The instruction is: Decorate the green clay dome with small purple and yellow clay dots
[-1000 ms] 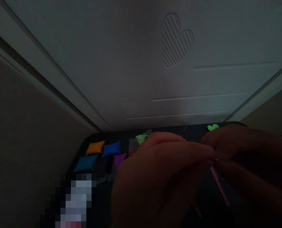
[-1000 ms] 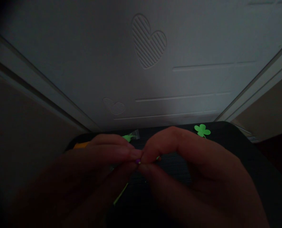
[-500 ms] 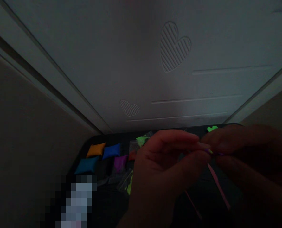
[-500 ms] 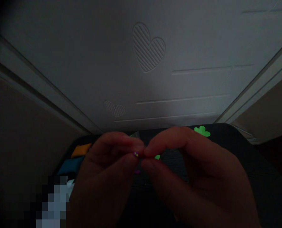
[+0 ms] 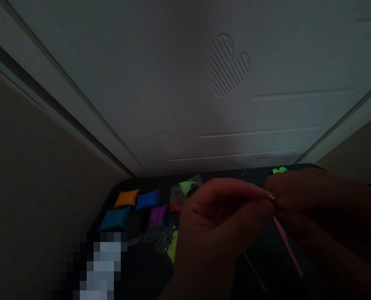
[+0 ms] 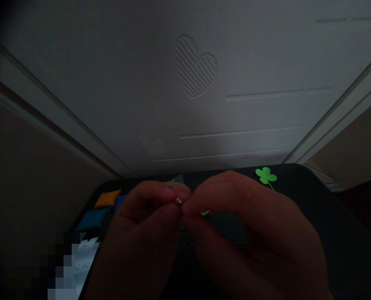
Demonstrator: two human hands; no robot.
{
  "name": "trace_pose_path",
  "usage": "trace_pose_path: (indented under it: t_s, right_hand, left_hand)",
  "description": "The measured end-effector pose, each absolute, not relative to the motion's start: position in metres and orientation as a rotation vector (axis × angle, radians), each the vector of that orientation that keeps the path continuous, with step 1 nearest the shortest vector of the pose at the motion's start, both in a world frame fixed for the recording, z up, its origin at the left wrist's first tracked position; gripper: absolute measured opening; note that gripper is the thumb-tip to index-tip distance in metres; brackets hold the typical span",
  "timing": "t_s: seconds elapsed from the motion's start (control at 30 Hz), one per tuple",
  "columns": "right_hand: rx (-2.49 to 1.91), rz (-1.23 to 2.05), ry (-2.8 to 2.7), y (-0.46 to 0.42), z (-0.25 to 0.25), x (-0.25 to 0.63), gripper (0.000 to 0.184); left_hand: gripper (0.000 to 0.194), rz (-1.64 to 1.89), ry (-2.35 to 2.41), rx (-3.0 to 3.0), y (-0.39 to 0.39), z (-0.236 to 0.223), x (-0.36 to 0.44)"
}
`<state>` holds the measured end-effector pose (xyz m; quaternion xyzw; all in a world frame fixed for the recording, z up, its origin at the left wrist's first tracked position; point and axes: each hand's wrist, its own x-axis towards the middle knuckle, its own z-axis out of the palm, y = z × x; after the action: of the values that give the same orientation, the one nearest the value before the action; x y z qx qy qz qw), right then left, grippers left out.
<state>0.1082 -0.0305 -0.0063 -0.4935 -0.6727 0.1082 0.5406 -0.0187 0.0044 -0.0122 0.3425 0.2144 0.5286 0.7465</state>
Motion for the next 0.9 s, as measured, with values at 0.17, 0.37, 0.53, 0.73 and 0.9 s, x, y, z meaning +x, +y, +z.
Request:
trace_pose_path:
  t_s: [0.17,0.37,0.53,0.73,0.9]
  right_hand:
    - [-1.187,0.212,-1.598,-0.0319,-0.0071,0.1081,0.017]
    - [-1.196,0.227,-1.561,-0.0317,-0.0075,0.1067,0.016]
    - [-1.212,0.206,-1.583,-0.0331,-0.0062,0.1066,0.014]
    - [-1.207,0.242,-1.551,-0.0312,-0.007,0.1055,0.013]
    - [-1.173,0.212,-1.611,-0.0319,-0.0068,0.1072,0.016]
  left_hand:
    - [0.014,1.171,0.507,0.778,0.0039,-0.0113,-0.0188]
    - [0.013,1.144,0.467,0.747,0.0028,-0.0117,-0.0191]
    - [0.014,1.165,0.511,0.79,0.0022,-0.0119,-0.0192]
    - [0.014,1.216,0.55,0.833,0.0028,-0.0113,-0.0189]
    - [0.014,1.186,0.515,0.816,0.0033,-0.0119,-0.0194]
